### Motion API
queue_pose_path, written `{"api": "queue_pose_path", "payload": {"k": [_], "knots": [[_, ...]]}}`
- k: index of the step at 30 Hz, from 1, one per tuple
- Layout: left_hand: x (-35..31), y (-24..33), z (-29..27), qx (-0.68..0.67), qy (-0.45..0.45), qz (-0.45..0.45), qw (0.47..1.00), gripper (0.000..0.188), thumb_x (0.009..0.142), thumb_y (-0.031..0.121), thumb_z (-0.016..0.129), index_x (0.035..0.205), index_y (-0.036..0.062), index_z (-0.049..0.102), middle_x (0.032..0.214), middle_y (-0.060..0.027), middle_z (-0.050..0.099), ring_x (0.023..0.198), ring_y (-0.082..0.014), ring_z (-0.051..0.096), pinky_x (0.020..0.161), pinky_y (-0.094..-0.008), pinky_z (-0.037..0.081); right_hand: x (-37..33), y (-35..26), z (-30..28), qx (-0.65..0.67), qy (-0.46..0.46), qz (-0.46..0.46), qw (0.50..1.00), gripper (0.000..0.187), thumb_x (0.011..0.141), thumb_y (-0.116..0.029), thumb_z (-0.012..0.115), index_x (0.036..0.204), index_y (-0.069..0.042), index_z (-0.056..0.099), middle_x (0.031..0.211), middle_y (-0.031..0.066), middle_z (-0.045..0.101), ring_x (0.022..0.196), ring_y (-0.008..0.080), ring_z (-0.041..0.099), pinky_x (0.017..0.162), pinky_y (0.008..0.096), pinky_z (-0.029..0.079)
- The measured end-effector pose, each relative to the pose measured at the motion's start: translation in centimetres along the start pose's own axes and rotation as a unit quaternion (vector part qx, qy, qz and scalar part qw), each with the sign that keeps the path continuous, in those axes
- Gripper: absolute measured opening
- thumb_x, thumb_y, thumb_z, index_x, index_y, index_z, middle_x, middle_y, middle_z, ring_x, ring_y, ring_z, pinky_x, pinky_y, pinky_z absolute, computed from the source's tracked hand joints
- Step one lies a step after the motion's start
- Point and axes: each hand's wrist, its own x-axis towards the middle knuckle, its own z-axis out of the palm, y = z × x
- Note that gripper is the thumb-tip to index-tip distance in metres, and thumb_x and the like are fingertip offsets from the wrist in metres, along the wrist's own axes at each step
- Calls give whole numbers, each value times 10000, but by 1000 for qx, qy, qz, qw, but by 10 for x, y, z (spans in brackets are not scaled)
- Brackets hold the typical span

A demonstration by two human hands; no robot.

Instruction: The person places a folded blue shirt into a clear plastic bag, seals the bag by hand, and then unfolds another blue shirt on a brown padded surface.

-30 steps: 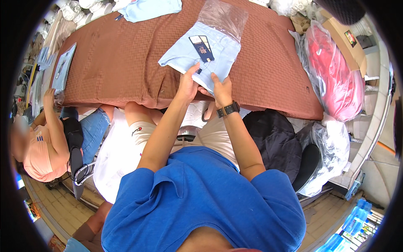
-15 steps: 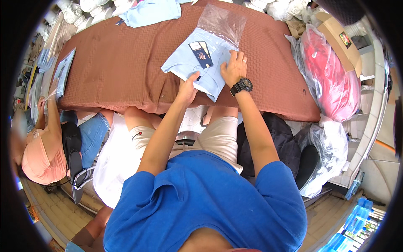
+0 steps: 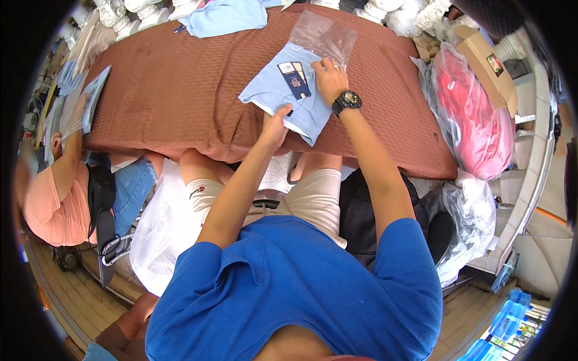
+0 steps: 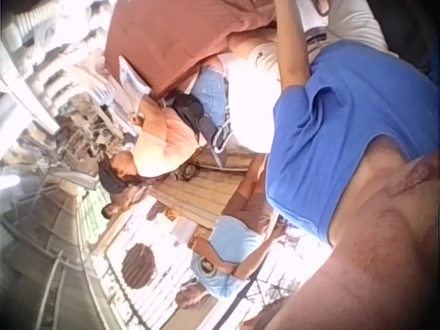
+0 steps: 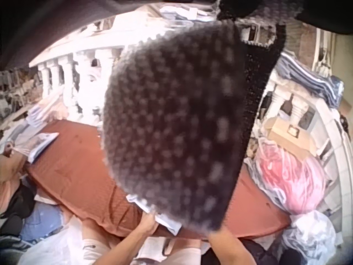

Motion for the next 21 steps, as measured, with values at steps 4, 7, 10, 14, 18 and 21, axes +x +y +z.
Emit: {"api": "queue_pose_path", "payload": {"k": [4, 7, 10, 14, 18, 21], "knots": [[5, -8, -13, 12, 12, 6, 1000, 559, 920, 0, 645, 1428, -9, 413, 1365, -155, 563, 1238, -291, 583, 1050, -448, 501, 20, 5, 2, 132, -40, 129, 982, 138, 857, -89, 683, 992, -104, 709, 969, 105, 711, 938, 316, 684, 810, 435, 547], [5, -12, -17, 17, 16, 7, 1000, 563, 921, 0, 643, 1432, -8, 407, 1366, -157, 558, 1238, -292, 581, 1054, -450, 498, 27, 24, -10, 169, -129, 160, 964, 117, 857, -139, 717, 965, -126, 759, 991, 123, 741, 936, 329, 707, 817, 433, 560], [5, -13, -18, 16, 16, 21, 1000, 565, 921, -1, 641, 1434, -11, 403, 1370, -158, 553, 1243, -293, 577, 1061, -448, 492, 35, 28, -17, 183, -122, 164, 962, 116, 861, -156, 711, 955, -136, 777, 970, 141, 747, 909, 345, 715, 803, 441, 565], [7, -17, -17, 15, 12, 28, 999, 564, 924, -7, 631, 1437, -14, 397, 1379, -163, 548, 1254, -297, 569, 1071, -444, 481, 35, 20, -18, 161, -6, 193, 968, 79, 847, -137, 699, 904, -93, 733, 925, 154, 714, 882, 370, 683, 756, 466, 547], [8, -18, -22, 20, 16, 26, 999, 543, 940, 2, 608, 1438, -22, 394, 1383, -159, 549, 1251, -298, 571, 1070, -441, 479, 9, -36, -11, 114, 55, 20, 992, 110, 831, -109, 683, 933, -69, 677, 979, 139, 669, 925, 358, 630, 755, 464, 512], [8, -20, -24, 26, -3, 26, 999, 527, 949, 15, 599, 1435, -29, 400, 1378, -155, 557, 1244, -289, 577, 1056, -433, 488, -9, -73, -6, 134, -28, -33, 990, 158, 862, -117, 667, 1011, -71, 695, 1101, 118, 679, 995, 331, 616, 812, 468, 497]]}}
